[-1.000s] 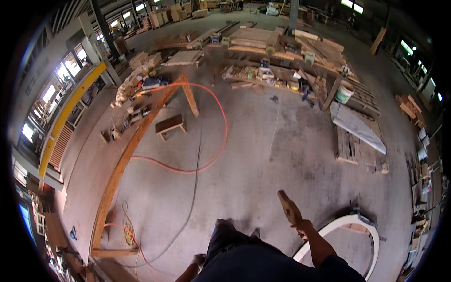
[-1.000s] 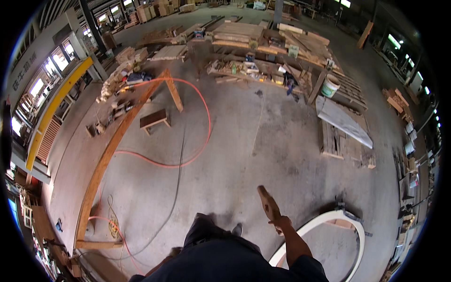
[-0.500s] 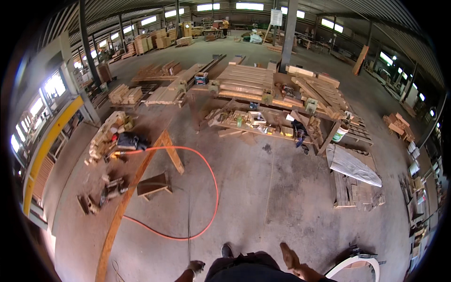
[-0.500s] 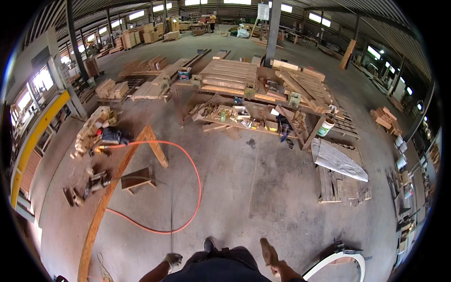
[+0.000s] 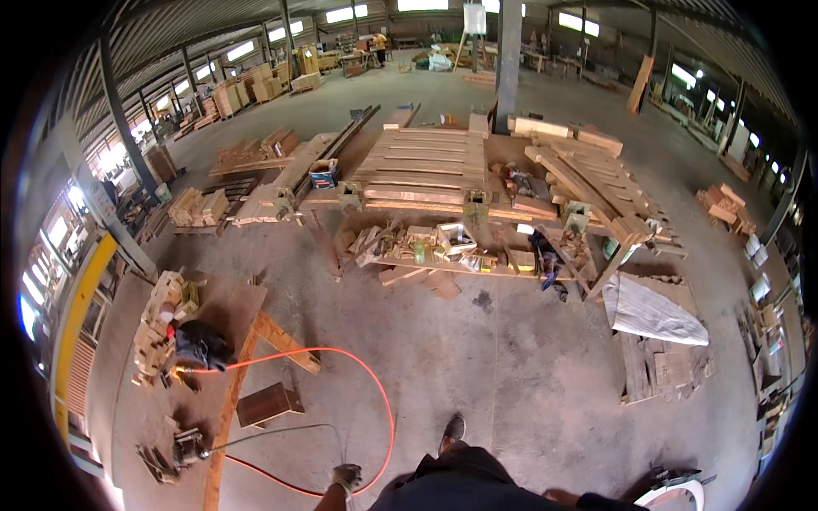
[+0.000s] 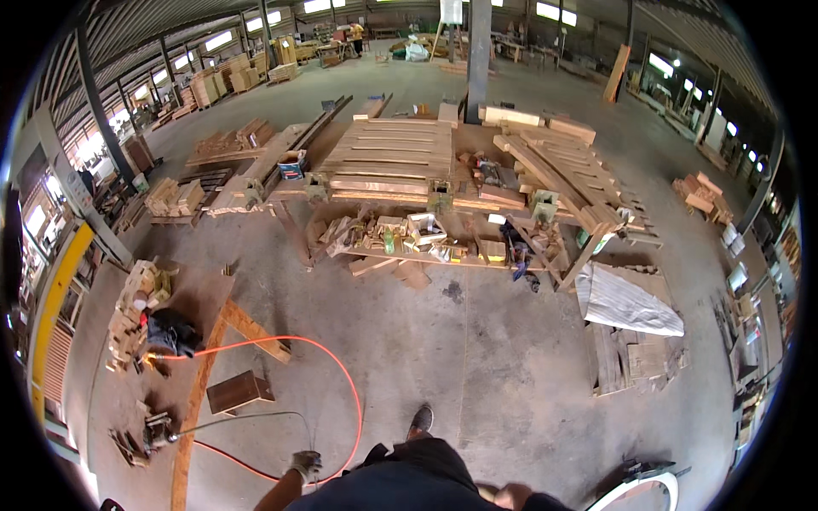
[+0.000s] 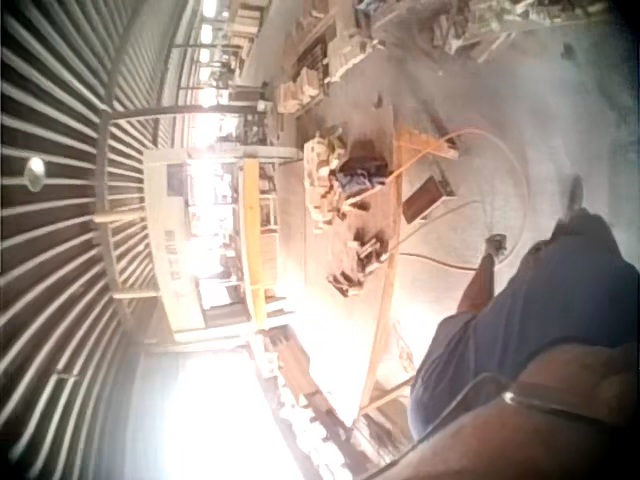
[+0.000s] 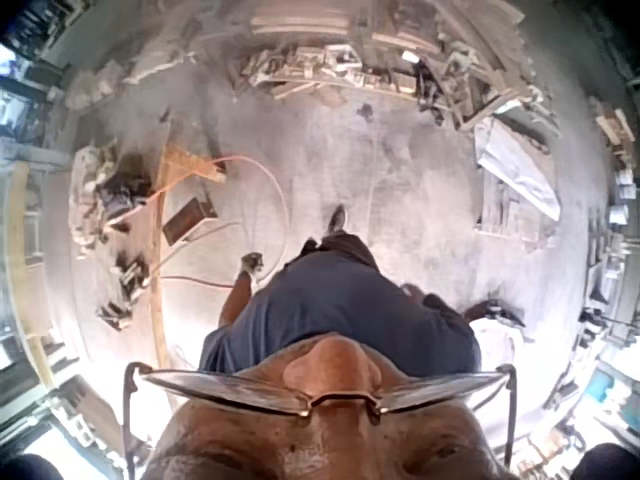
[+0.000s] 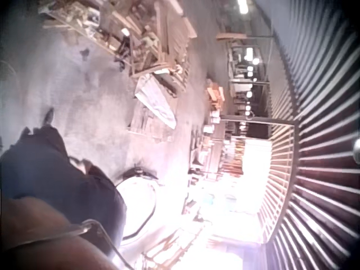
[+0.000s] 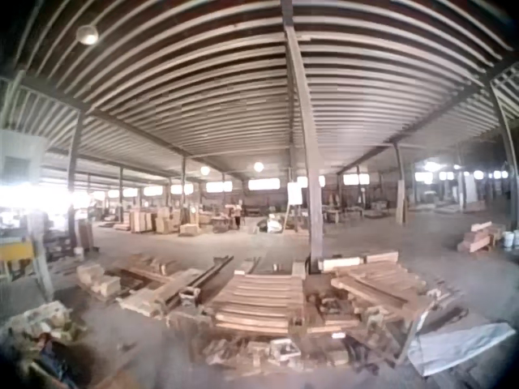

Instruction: The person uses a nail gun to fasten small wooden blocks to long wooden planks on a workbench. They repeatedly measure and mark the wood with a ruler and pencil before nailing. After assembling several frames, the person carries them to a nearby rack and stacks them.

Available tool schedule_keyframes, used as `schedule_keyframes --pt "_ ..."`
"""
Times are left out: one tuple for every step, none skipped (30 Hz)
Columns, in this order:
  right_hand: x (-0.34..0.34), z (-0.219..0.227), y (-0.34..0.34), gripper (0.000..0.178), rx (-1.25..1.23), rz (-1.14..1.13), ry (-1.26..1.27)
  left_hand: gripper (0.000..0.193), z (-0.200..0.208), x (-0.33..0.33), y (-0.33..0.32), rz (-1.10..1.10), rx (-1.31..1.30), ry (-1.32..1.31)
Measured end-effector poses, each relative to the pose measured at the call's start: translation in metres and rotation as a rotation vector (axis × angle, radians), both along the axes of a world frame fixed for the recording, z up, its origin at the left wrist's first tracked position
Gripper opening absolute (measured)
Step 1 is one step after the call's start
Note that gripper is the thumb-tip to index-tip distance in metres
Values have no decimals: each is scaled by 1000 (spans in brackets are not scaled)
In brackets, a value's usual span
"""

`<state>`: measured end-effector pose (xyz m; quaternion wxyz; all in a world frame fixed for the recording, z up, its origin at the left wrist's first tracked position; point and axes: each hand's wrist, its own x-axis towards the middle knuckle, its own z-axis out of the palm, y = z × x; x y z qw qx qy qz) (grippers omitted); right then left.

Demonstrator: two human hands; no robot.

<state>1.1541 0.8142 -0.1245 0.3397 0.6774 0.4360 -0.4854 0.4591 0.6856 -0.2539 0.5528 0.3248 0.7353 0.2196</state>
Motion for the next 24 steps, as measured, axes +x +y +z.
schedule_keyframes --pt "-3 -6 42 56 14 162 3 31 -4 6 12 51 -49 -127" --pt "-12 -13 83 58 38 333 3 30 -5 10 17 107 -109 -240" --pt "-26 -5 133 60 108 424 -51 30 -7 19 37 -162 -142 -5" --pt "-46 -3 185 67 170 447 -137 30 2 28 49 -465 -189 283" --pt "-48 11 231 67 169 344 -168 31 40 60 90 -753 -202 504" --pt "-71 20 282 68 219 372 -119 31 36 49 91 -745 -130 544" --pt "-89 31 336 69 108 187 -110 32 35 45 109 -765 -35 580" --pt "-108 49 377 73 227 330 -18 33 37 36 119 -776 45 621" --pt "-132 89 407 74 313 214 0 32 55 38 151 -807 -6 592" --pt "-129 82 431 76 586 323 30 30 56 26 191 -776 26 582" --pt "-172 130 459 84 523 205 134 28 56 5 203 -705 8 583" --pt "-173 124 477 80 749 308 141 26 49 -4 239 -676 31 559" --pt "-183 133 494 75 783 238 232 23 46 -14 274 -219 -25 262" --pt "-194 146 510 70 819 166 320 20 47 -22 318 239 -79 -35" --pt "-208 149 528 67 830 156 300 17 39 -36 364 286 117 -13" --pt "-213 149 540 64 833 137 247 18 59 -28 423 337 224 -126" --pt "-219 150 549 61 830 111 192 23 102 -15 489 327 244 -138" --pt "-245 156 566 60 816 120 199 29 94 -45 527 230 344 -90" --pt "-254 165 578 59 796 110 159 27 120 -41 577 234 328 -98" --pt "-259 169 585 58 767 101 124 27 153 -31 625 241 302 -102" --pt "-263 168 597 57 768 122 138 28 170 -31 671 249 343 -119" --pt "-268 166 612 57 758 136 145 31 182 -33 711 260 384 -134" --pt "-272 167 627 56 744 154 147 34 179 -38 748 210 527 -83" --pt "-275 168 640 56 721 170 157 39 174 -43 780 159 662 -26"
